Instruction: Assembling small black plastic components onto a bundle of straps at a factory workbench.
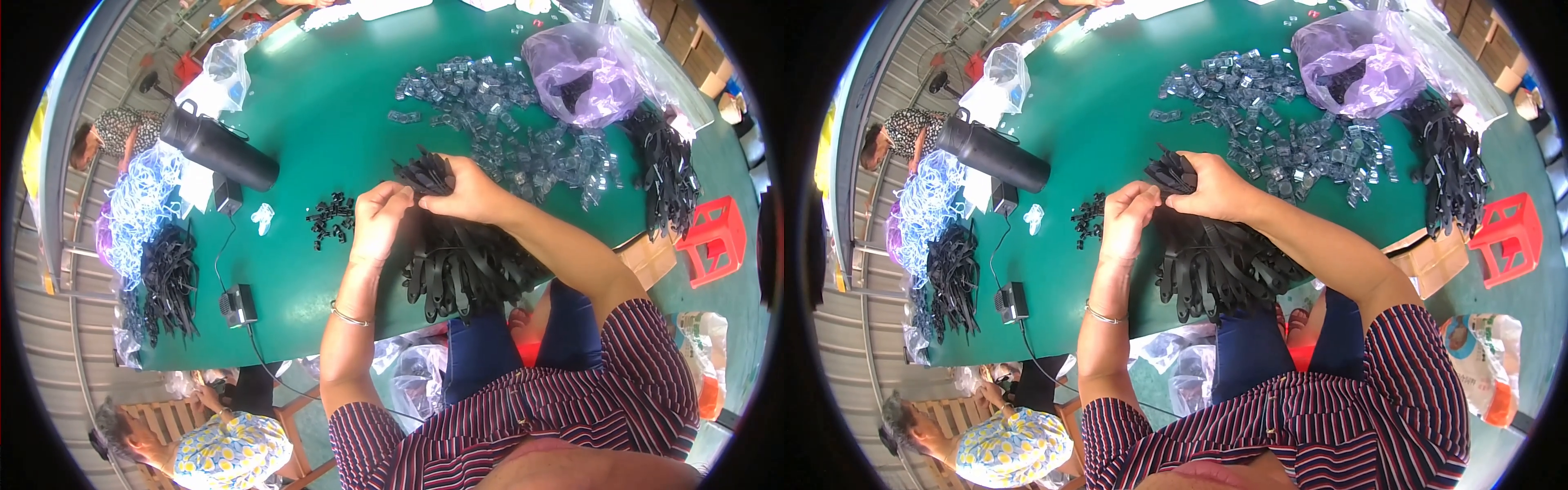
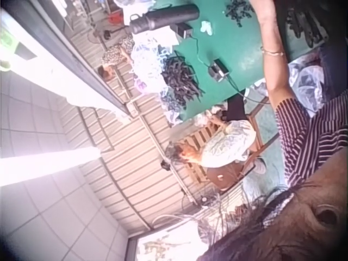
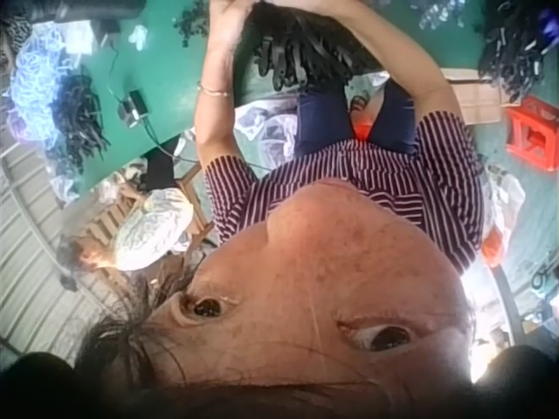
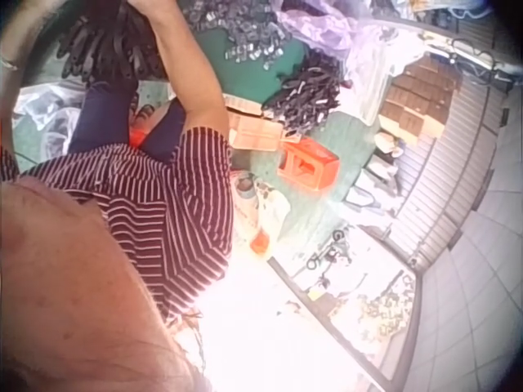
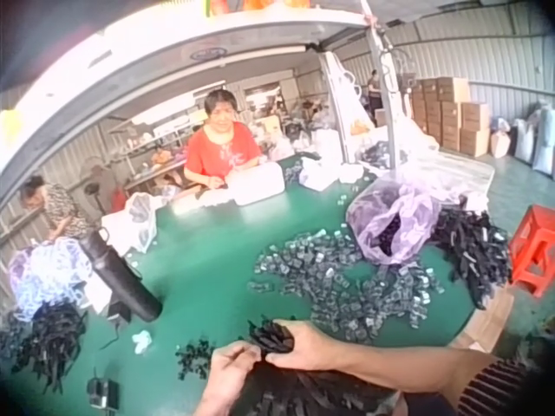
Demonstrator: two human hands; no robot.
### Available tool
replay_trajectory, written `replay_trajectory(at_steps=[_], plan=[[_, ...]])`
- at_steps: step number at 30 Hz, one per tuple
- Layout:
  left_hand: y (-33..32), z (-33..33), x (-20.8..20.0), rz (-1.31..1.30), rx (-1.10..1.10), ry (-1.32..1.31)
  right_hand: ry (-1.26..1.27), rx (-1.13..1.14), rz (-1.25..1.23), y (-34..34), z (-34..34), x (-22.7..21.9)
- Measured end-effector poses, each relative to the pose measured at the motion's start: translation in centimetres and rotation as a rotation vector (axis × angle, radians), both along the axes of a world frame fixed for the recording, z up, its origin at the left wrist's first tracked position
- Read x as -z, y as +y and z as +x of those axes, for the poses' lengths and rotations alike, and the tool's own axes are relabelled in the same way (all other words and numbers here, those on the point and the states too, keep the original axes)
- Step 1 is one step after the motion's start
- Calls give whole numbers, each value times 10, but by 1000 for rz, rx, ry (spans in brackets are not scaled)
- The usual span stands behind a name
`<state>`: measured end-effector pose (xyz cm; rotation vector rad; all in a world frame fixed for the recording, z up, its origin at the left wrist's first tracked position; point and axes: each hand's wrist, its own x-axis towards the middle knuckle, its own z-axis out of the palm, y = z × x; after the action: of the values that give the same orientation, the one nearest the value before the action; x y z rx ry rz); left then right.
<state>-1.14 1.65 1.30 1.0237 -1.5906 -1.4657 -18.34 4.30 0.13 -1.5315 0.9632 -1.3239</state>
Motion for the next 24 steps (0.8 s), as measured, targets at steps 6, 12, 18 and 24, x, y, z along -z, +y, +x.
replay_trajectory(at_steps=[6,12,18,24], plan=[[-4,5,2,41,-58,107,-47,-9,15,-3,2,0],[-2,7,-4,8,-102,102,-65,-1,37,-4,-1,7],[-8,8,7,-207,-128,-174,-211,13,97,1,-2,-1],[-12,9,7,-465,-244,-385,-290,60,301,2,-7,-5]])
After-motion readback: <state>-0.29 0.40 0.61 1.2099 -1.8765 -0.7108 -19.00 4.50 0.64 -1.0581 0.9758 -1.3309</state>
